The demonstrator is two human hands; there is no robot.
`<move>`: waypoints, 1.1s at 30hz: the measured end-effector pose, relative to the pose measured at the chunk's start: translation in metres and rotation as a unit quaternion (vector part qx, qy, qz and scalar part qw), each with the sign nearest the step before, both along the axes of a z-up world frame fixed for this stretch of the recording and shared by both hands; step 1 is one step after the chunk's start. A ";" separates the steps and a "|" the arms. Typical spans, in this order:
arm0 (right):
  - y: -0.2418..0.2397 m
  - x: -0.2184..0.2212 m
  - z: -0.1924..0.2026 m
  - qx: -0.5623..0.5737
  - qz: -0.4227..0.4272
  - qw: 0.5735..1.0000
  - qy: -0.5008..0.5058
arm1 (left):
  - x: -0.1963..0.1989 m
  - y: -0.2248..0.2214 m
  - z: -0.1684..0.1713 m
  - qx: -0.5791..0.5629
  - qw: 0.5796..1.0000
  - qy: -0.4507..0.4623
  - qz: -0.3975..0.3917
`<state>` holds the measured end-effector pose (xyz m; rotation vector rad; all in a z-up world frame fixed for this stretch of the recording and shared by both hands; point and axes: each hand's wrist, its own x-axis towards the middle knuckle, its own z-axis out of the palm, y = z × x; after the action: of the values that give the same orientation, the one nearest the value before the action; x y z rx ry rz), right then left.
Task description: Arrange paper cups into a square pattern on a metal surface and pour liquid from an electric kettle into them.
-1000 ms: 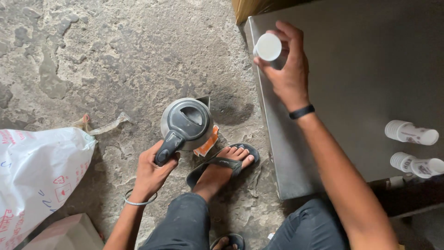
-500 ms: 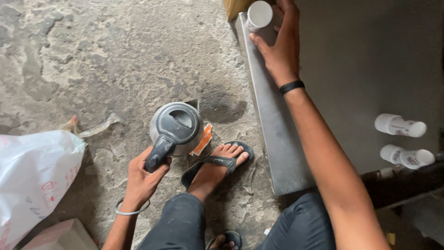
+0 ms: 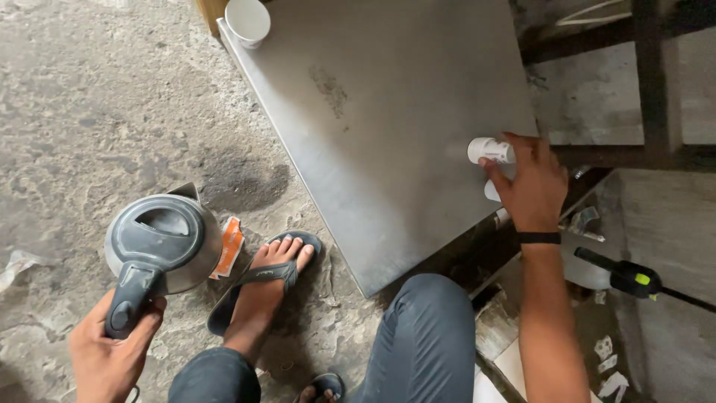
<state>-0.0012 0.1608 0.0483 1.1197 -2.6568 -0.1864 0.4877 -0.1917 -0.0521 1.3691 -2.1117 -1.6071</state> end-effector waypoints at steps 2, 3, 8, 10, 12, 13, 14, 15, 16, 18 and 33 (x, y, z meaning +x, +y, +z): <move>0.011 0.000 -0.003 -0.019 -0.031 0.999 -0.037 | -0.002 0.001 -0.001 0.009 1.000 0.006 -0.001; 0.015 0.000 -0.006 -0.038 -0.058 0.995 -0.073 | -0.002 0.002 -0.001 0.017 1.000 0.011 0.003; 0.000 0.027 0.046 -0.070 -0.069 0.991 -0.090 | -0.009 0.003 0.012 0.012 1.000 0.010 -0.003; -0.020 0.044 0.066 -0.059 -0.087 0.991 -0.085 | -0.012 0.004 0.017 0.002 1.000 -0.002 -0.005; -0.050 0.068 0.080 -0.098 -0.047 0.992 -0.070 | -0.013 0.007 0.025 0.013 1.000 -0.024 -0.001; -0.063 0.075 0.072 -0.104 -0.043 0.991 -0.076 | -0.014 0.007 0.027 0.006 1.000 -0.029 0.004; -0.075 0.083 0.064 -0.154 0.013 0.970 -0.187 | -0.015 0.008 0.030 0.010 1.000 -0.023 0.002; -0.090 0.092 0.056 -0.202 0.073 0.930 -0.297 | -0.013 0.007 0.033 0.011 1.000 -0.019 0.003; -0.108 0.099 0.042 -0.209 0.081 0.926 -0.305 | -0.016 0.007 0.040 0.002 1.000 -0.027 0.011; -0.149 0.116 0.012 -0.263 0.195 0.843 -0.427 | -0.018 0.006 0.055 -0.010 1.000 0.009 -0.020; -0.252 0.169 -0.082 -0.220 0.324 0.797 -0.460 | -0.024 0.005 0.093 -0.185 0.976 -0.027 -0.114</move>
<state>0.1679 -0.0909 -0.0342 2.2096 -2.4659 1.3441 0.4633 -0.1863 0.0413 1.0953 -2.5163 -1.1650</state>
